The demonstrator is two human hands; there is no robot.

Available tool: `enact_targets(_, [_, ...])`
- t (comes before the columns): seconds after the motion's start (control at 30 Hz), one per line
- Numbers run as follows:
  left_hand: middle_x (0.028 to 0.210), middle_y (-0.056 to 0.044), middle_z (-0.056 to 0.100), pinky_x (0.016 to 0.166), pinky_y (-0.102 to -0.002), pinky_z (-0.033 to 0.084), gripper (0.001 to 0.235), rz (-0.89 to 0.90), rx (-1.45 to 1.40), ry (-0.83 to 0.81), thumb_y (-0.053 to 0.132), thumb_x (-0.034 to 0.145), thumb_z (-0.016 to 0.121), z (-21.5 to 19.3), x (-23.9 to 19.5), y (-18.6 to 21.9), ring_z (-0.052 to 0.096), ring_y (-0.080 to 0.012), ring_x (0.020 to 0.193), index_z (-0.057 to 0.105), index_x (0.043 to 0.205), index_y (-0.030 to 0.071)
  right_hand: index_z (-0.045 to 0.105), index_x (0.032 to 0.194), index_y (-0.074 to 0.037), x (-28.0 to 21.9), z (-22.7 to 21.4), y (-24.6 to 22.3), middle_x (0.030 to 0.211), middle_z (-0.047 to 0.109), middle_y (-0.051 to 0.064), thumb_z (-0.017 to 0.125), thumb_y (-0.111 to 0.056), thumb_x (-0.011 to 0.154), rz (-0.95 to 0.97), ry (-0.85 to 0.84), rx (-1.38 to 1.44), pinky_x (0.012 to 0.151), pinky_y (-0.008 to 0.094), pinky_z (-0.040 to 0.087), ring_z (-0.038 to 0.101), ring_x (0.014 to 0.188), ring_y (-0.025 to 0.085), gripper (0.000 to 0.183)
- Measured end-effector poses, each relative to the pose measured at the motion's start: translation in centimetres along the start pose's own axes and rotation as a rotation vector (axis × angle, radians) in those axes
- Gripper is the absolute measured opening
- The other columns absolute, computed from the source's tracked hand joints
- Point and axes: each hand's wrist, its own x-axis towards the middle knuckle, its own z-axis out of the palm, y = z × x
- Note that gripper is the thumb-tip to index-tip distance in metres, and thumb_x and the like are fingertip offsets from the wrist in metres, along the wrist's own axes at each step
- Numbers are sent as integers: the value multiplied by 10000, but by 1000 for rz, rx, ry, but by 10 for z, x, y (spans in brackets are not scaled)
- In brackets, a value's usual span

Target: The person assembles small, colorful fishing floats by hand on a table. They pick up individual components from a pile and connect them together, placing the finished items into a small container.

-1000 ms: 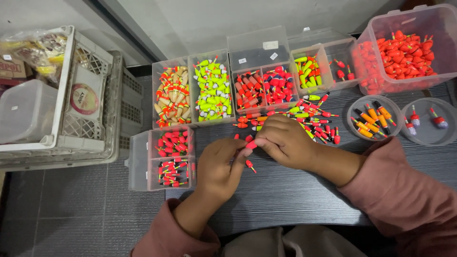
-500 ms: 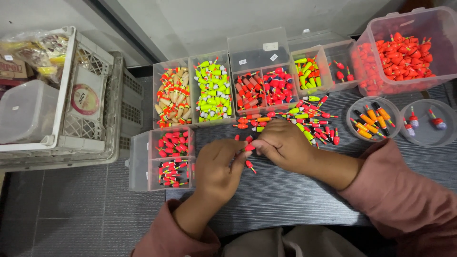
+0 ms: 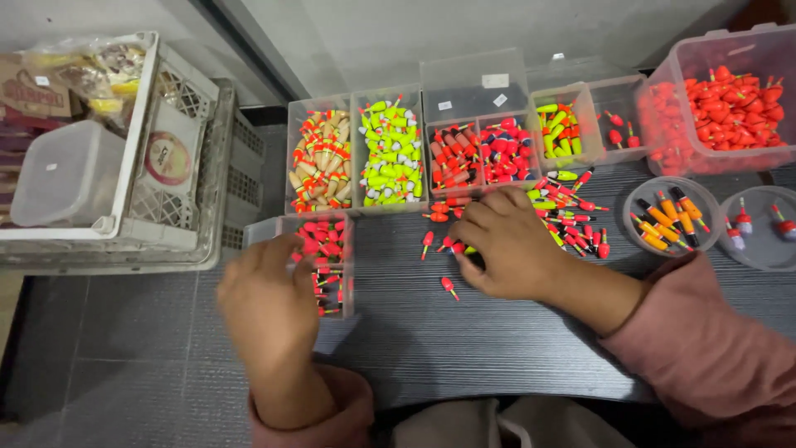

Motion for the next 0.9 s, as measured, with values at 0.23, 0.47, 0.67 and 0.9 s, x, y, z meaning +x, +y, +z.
enact_targets(0.23, [997,-130,683,796,-483,514,290,235,-147,202,287,880,779,27,12,34,663,-382,911,727,1125,142,681,897,-157,-4,10,2,887,627,35,685,-380,804,-5,67,-50,930,471,422,590,931,252,242])
enact_targets(0.47, [921,-104,658,974,-467,456,275,657,-508,55,311,967,622,63,-4,77,639,-336,964,701,1057,64,685,1012,-101,1,7,0,852,658,71,617,-248,960,-202,253,234,794,462,510,639,831,288,170])
enact_targets(0.67, [829,-149,654,893,-501,474,230,649,-609,-15,188,980,614,66,-6,82,626,-374,876,702,957,-23,704,1102,-74,-3,6,-2,832,652,81,547,-201,1009,-214,337,426,751,455,538,648,794,301,222])
enact_targets(0.9, [819,-153,628,863,-484,480,244,562,-579,37,207,1025,562,73,-4,76,608,-387,832,695,1015,2,692,1082,-77,-4,4,6,825,657,109,544,-216,1003,-60,264,391,750,492,516,657,796,338,218])
